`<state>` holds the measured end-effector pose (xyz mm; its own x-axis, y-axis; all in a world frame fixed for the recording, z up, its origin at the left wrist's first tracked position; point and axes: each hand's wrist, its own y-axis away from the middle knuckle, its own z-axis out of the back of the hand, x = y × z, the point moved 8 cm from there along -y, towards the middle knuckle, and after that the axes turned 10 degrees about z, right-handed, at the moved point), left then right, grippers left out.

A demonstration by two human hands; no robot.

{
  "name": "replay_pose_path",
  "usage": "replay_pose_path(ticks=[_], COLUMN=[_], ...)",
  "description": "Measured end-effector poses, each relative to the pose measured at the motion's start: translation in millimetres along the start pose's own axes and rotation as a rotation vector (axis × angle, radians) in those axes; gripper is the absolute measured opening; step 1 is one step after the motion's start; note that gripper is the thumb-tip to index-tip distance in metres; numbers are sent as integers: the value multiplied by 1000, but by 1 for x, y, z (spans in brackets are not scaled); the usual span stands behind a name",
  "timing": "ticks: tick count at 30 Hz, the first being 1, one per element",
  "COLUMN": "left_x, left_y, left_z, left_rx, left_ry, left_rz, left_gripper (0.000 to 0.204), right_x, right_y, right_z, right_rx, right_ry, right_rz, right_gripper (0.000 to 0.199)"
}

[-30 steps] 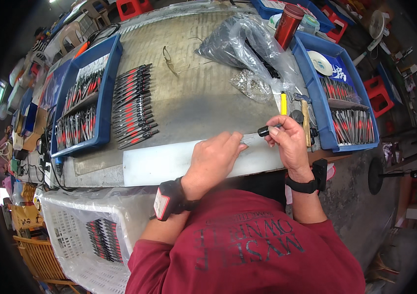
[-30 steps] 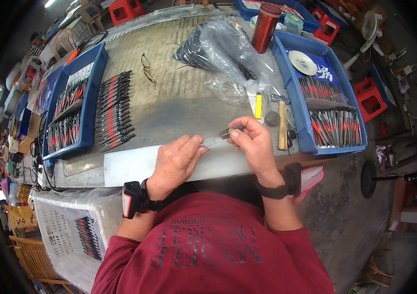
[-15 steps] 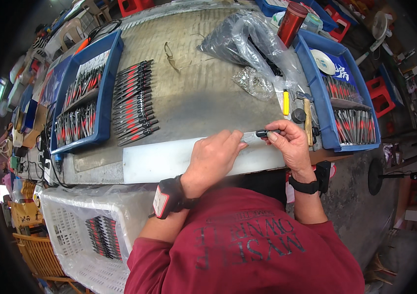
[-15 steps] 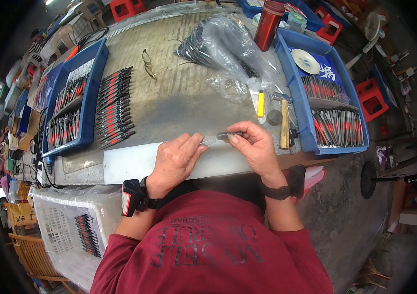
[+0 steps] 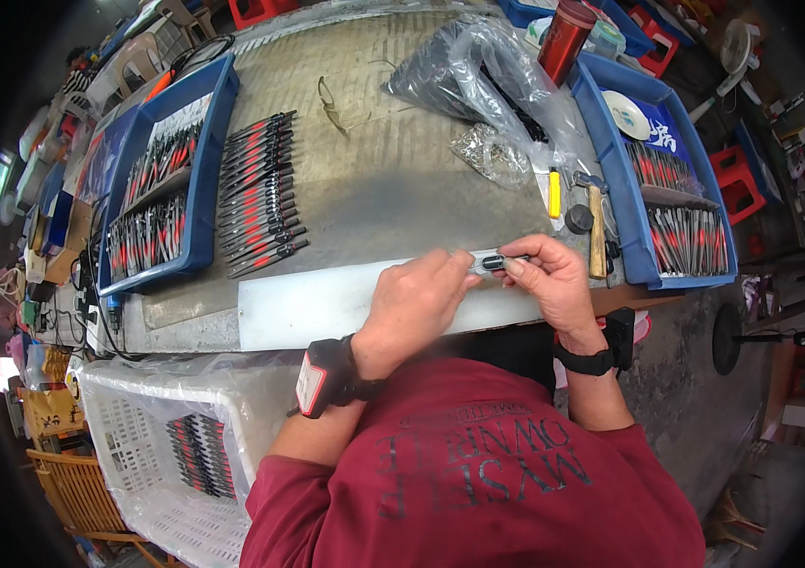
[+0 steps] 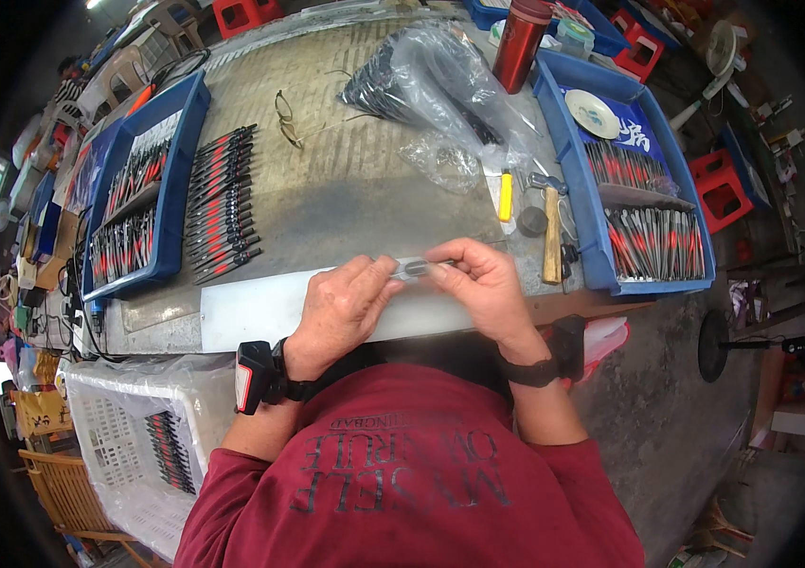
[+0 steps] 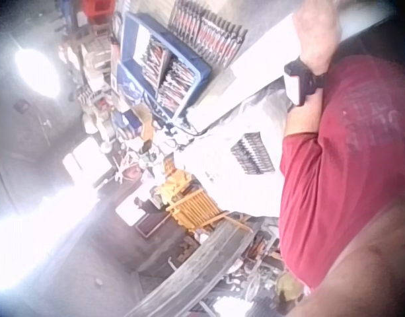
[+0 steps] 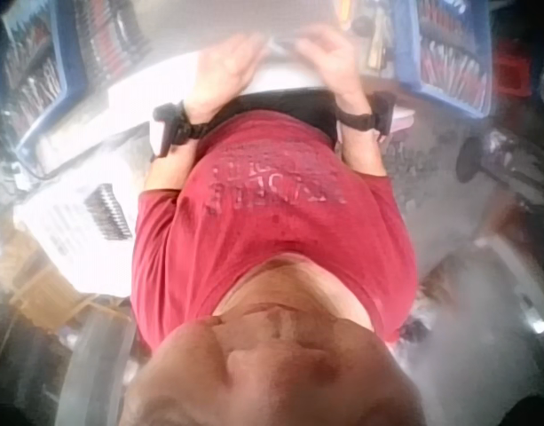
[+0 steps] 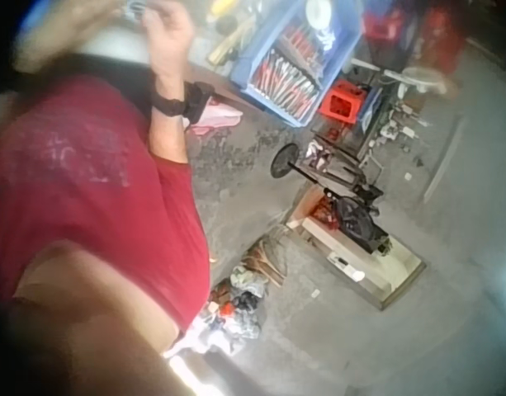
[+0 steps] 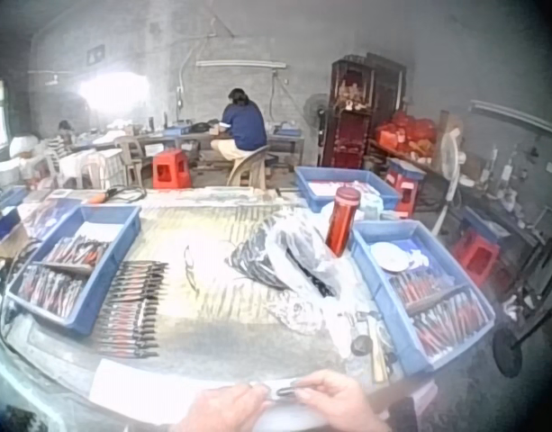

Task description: The person repeatedly assembles pens by inserting small metal components into pen barrels and placing the finished pens into a blue tray. The person also briefly removes and replaces eyeglasses on the table during the process.

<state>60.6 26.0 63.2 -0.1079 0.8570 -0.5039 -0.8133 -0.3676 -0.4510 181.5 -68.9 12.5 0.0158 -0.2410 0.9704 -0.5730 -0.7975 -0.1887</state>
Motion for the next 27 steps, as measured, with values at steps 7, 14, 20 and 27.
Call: replay_pose_path(ticks=[7,14,20,27], left_x=[-4,-10,-10,-12], left_y=[1,-6,-6,-5], left_z=[2,4,1,0], left_rx=[-7,40,79,83], left_ry=[16,9,-14,-31], left_rz=[-7,-58,-63,-106], left_gripper=[21,24,25,26], right_x=[12,33,39,48], right_y=[2,-6,-6,-6], right_z=[-10,-5,-10,-18], right_rx=[37,147,216,301], right_ry=[214,385,605,703], right_rz=[110,162,326,533], right_gripper=[14,16,19,18])
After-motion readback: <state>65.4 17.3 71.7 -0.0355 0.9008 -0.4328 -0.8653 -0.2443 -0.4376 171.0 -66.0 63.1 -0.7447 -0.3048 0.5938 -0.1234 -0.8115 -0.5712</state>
